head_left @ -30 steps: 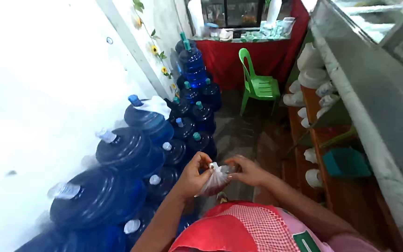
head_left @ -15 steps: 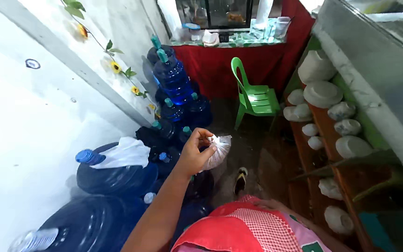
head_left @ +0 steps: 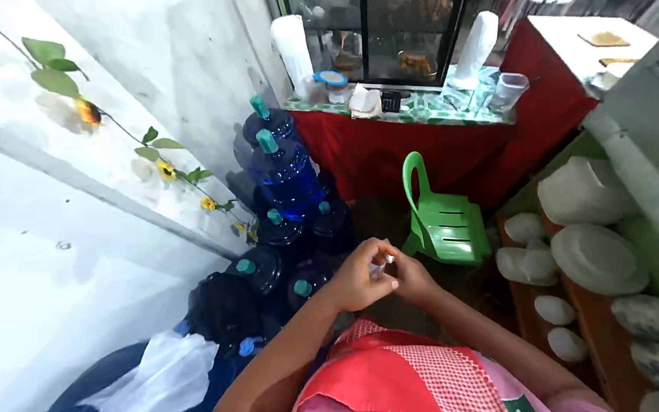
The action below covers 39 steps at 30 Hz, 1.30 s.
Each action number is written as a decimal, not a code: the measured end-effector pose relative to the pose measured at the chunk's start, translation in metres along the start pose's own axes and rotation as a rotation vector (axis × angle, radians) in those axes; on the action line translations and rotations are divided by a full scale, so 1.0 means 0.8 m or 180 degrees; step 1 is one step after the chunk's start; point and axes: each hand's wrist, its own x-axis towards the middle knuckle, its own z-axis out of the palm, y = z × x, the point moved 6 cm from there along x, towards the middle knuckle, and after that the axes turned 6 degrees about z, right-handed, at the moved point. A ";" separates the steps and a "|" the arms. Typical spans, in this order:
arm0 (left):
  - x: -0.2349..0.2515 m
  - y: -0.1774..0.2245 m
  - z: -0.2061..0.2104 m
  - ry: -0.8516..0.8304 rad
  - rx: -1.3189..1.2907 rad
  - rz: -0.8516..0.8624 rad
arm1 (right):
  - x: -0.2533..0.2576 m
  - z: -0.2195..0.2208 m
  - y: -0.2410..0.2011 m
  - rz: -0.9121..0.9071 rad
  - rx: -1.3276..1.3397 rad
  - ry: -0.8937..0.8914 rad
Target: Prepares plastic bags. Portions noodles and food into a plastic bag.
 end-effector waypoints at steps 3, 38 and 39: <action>0.063 -0.044 -0.027 -0.0285 -0.0060 0.0043 | 0.075 -0.030 0.001 0.0203 -0.0297 0.0151; 0.936 -0.372 -0.163 -0.1065 0.0179 -0.0665 | 0.502 -0.230 0.253 0.2507 0.2612 0.1312; 0.949 -0.386 -0.162 -0.1156 0.0192 -0.0667 | 0.518 -0.236 0.254 0.2603 0.2779 0.1411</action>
